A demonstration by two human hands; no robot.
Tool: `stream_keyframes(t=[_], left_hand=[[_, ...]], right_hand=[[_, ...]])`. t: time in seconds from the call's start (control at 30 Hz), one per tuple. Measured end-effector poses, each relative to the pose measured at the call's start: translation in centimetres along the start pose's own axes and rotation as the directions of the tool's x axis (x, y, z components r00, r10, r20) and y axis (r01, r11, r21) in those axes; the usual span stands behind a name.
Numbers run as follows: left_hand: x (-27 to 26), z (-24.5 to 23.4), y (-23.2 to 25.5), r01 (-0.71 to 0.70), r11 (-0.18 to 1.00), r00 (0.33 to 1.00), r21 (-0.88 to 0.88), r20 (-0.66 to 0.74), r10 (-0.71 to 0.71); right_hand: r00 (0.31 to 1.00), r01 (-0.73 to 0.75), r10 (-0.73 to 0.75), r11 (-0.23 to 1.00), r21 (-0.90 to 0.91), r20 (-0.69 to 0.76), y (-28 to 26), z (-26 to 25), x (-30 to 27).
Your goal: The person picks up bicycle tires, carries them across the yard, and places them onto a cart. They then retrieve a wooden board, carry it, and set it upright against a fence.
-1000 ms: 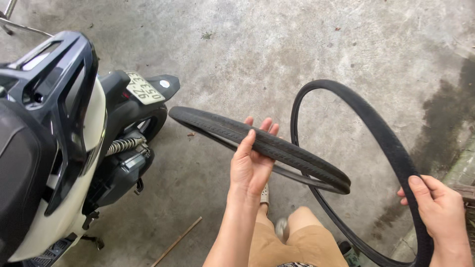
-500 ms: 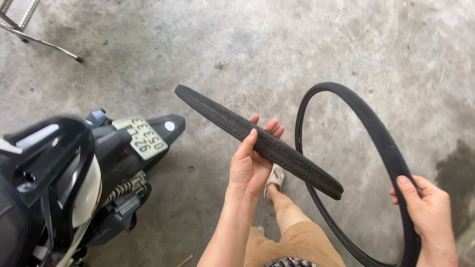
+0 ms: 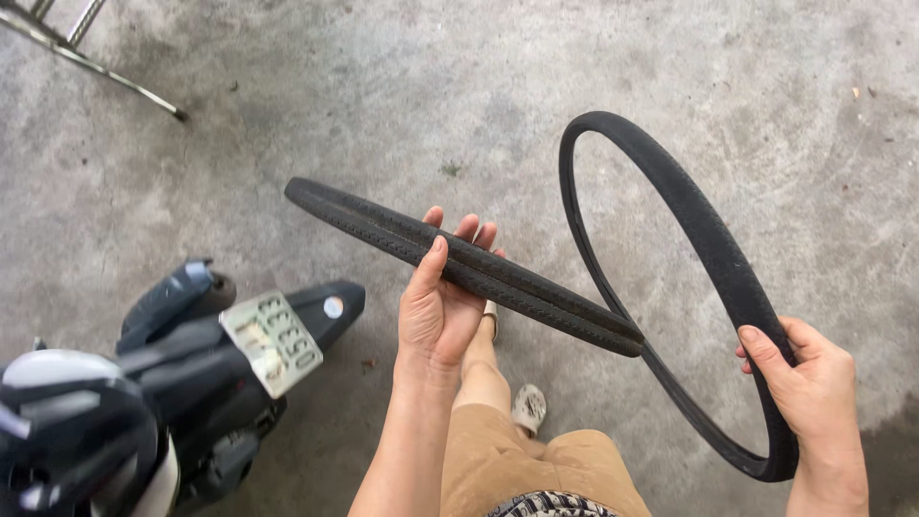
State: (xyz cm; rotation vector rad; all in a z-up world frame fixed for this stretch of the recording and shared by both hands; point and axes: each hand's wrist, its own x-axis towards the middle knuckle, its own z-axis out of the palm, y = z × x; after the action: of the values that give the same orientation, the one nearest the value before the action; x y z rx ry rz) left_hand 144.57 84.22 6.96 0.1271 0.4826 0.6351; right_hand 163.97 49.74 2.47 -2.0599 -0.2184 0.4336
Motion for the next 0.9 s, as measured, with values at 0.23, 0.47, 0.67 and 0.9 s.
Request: stream_keyframes(t=[0.23, 0.47, 0.67, 0.9], left_hand=[[14.1, 4.7, 4.4, -0.032, 0.999, 0.999, -0.044, 0.019, 0.033], [25.1, 10.5, 8.7, -0.051, 0.999, 0.997, -0.006, -0.066, 0.051], [33.7, 12.7, 10.4, -0.044, 0.999, 0.999, -0.025, -0.029, 0.043], [45.6, 16.9, 11.6, -0.093, 0.996, 0.990, 0.012, -0.102, 0.094]], right_hand=[[0.996, 0.087, -0.087, 0.996, -0.022, 0.008, -5.3, 5.0, 14.1], [0.999, 0.038, -0.040, 0.997, -0.061, -0.030, -9.7, 9.1, 25.1], [0.999, 0.045, -0.046, 0.999, 0.017, 0.016, -12.6, 12.4, 34.5], [0.995, 0.059, -0.063, 0.997, 0.053, 0.072, -17.9, 16.9, 49.8]])
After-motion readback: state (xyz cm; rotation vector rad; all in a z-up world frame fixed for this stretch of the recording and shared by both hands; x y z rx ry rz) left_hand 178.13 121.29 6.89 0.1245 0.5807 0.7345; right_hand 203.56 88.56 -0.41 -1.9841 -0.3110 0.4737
